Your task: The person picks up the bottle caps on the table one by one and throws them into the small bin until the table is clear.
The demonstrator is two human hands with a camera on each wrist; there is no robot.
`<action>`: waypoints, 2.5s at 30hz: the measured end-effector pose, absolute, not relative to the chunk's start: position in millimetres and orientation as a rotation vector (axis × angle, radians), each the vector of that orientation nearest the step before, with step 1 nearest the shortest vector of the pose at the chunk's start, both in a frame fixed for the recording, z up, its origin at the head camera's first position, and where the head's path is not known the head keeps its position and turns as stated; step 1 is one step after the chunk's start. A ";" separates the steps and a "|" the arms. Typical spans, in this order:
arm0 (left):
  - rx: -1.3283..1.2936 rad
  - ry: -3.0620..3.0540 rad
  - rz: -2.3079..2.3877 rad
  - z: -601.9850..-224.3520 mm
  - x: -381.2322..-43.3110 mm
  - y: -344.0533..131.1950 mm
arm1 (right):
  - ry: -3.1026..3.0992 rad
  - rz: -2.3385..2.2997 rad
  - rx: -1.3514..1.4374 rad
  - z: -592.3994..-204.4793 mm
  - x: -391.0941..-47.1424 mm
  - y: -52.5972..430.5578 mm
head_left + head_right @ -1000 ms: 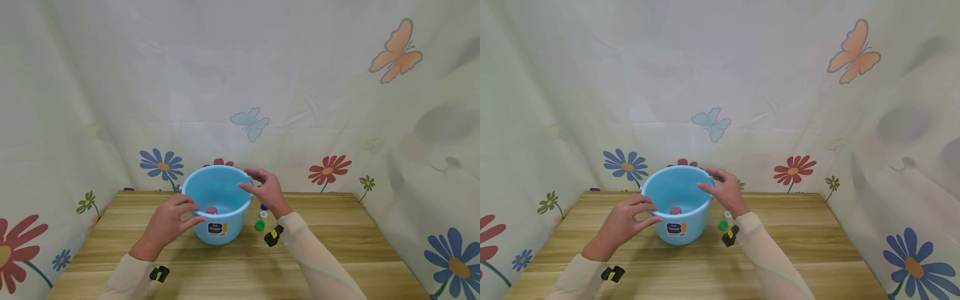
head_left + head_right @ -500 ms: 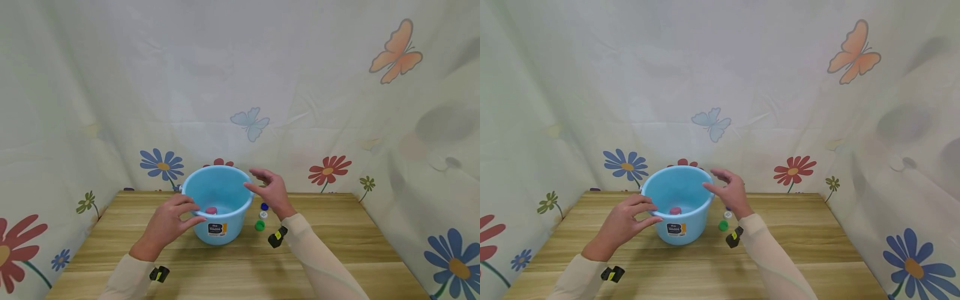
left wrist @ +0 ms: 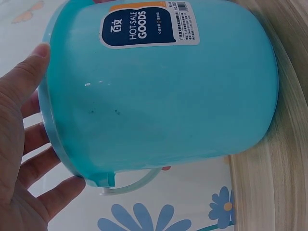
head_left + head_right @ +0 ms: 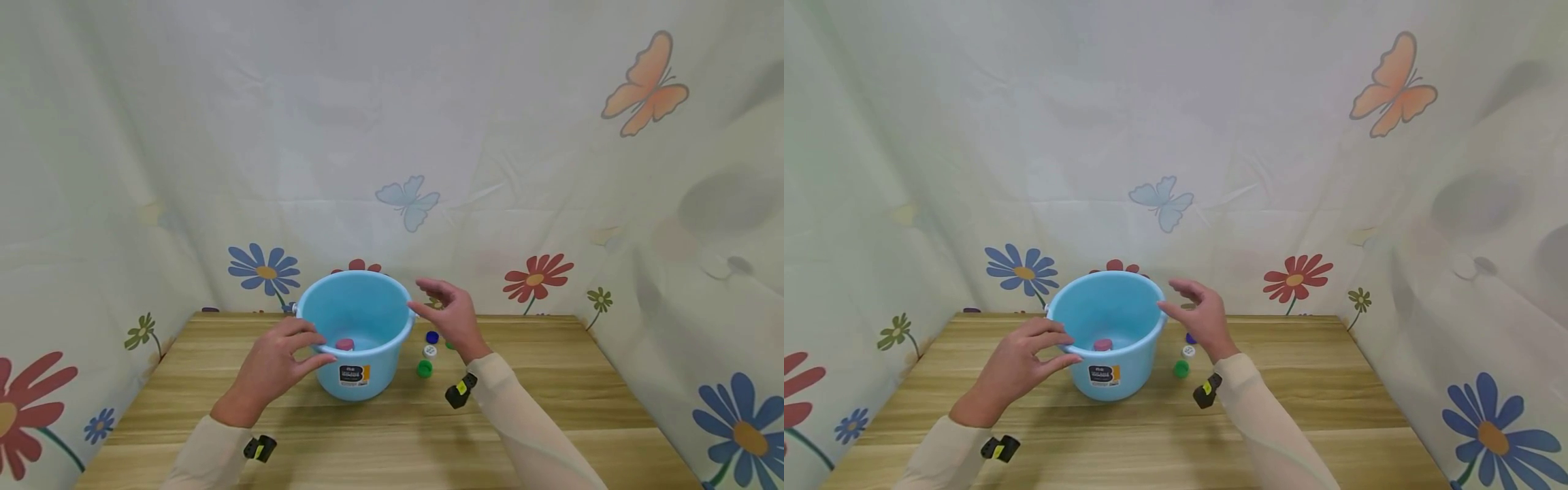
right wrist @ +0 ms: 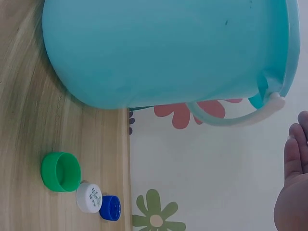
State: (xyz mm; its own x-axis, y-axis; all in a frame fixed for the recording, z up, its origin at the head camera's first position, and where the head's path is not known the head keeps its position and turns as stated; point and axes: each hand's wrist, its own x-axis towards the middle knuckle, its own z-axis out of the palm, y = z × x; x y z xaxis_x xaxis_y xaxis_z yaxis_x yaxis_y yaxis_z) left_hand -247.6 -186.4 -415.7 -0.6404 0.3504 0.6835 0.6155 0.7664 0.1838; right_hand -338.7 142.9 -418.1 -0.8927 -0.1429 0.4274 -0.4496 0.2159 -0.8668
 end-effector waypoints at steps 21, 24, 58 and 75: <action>-0.712 -2.330 -0.540 -414.1 -245.7 -185.4 | -2.237 1.811 0.483 -432.8 -336.9 157.2; -0.711 -2.335 -0.541 -413.8 -245.3 -185.6 | -2.235 1.809 0.496 -437.1 -336.0 159.0; -0.722 -2.335 -0.540 -413.0 -245.2 -185.6 | -2.330 1.767 0.463 -481.3 -328.1 165.2; -0.715 -2.333 -0.527 -412.9 -244.9 -185.7 | -2.374 1.829 0.411 -499.3 -322.6 166.8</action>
